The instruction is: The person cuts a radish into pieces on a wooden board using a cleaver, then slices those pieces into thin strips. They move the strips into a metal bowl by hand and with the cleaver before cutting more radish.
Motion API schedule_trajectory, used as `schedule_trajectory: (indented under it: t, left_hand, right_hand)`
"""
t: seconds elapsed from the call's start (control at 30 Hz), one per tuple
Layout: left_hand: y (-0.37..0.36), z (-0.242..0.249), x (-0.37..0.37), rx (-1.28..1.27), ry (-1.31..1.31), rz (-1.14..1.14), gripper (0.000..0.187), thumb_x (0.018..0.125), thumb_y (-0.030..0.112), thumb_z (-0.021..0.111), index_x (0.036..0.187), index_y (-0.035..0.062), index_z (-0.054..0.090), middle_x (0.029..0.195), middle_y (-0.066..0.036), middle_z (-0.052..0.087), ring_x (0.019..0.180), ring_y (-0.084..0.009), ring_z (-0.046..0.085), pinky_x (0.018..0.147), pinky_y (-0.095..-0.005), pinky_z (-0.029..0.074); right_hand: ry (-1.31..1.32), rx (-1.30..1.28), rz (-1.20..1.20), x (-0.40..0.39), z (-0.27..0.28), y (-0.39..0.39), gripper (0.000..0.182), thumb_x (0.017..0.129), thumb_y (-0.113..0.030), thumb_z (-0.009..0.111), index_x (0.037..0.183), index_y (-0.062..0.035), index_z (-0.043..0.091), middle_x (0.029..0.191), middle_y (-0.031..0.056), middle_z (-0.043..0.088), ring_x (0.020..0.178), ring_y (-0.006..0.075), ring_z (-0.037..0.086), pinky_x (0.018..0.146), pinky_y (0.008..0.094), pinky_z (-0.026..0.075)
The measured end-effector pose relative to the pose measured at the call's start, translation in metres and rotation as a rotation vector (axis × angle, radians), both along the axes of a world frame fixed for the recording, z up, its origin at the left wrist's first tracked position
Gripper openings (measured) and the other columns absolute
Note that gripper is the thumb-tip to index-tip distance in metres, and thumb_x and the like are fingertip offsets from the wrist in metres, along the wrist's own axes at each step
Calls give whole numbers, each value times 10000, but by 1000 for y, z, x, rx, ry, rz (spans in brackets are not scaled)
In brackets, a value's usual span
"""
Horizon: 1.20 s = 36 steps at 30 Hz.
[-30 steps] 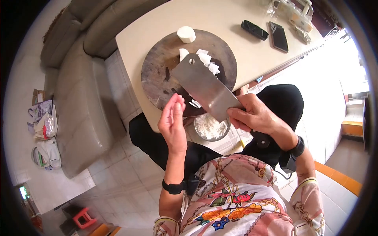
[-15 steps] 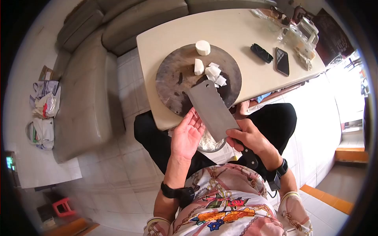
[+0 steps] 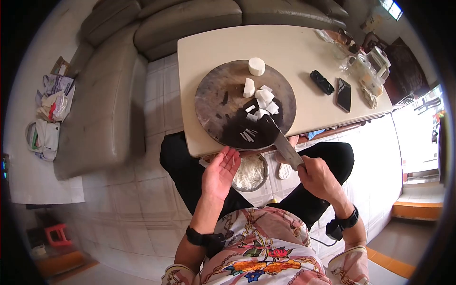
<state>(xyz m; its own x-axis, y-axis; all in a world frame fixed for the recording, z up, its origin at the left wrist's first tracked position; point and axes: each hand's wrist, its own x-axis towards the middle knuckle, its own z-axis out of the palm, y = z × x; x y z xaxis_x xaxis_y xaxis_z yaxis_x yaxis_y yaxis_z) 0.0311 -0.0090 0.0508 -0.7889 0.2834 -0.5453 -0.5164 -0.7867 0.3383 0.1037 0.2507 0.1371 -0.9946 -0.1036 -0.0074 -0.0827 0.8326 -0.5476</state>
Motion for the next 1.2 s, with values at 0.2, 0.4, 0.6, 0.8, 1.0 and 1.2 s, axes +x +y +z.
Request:
schedule_trajectory:
  t: [0.2, 0.4, 0.6, 0.8, 1.0, 1.2]
  left_hand:
    - [10, -19, -3, 17, -63, 25, 255, 958, 130, 550, 1149, -39, 553, 1133, -153, 596, 1114, -279, 572, 1034, -432, 460]
    - [6, -30, -2, 145, 49, -3, 213, 956, 129, 553, 1093, -32, 582, 1090, -143, 612, 1085, -276, 589, 1000, -414, 483]
    - [6, -29, 2, 221, 34, -32, 180, 954, 128, 569, 1049, -14, 627, 1000, -101, 647, 1000, -229, 629, 942, -362, 512]
    - [15, -23, 11, 54, 108, -85, 128, 908, 54, 628, 1031, 24, 647, 945, -69, 660, 904, -170, 638, 864, -320, 523]
    - [12, -61, 24, -84, 48, -207, 127, 894, 18, 629, 1019, 43, 628, 903, -39, 644, 856, -141, 623, 802, -291, 522]
    - [27, -191, 8, -379, -316, -419, 181, 940, 130, 519, 1080, 20, 549, 959, -66, 598, 966, -216, 573, 928, -408, 448]
  right_hand:
    - [64, 210, 170, -14, 13, -15, 91, 813, -69, 589, 825, 9, 542, 566, 179, 529, 552, 397, 558, 530, 478, 433]
    - [-55, 108, 330, 1, 23, -28, 99, 828, -58, 580, 861, 33, 603, 559, 176, 531, 556, 397, 568, 515, 470, 434]
    - [-97, -13, 188, 11, 21, -22, 91, 848, -53, 568, 827, 32, 596, 560, 181, 540, 516, 353, 576, 485, 412, 438]
    - [-494, -397, -42, 24, 13, -16, 148, 867, -68, 563, 758, 22, 606, 565, 140, 567, 438, 215, 526, 462, 341, 427]
    - [-665, -831, -195, 49, -3, 17, 266, 925, -64, 546, 681, 34, 582, 592, 28, 587, 436, 48, 483, 409, 215, 363]
    - [-519, -1078, -178, 54, -16, 46, 268, 930, -129, 557, 721, 38, 571, 584, 45, 574, 403, 52, 466, 355, 212, 320]
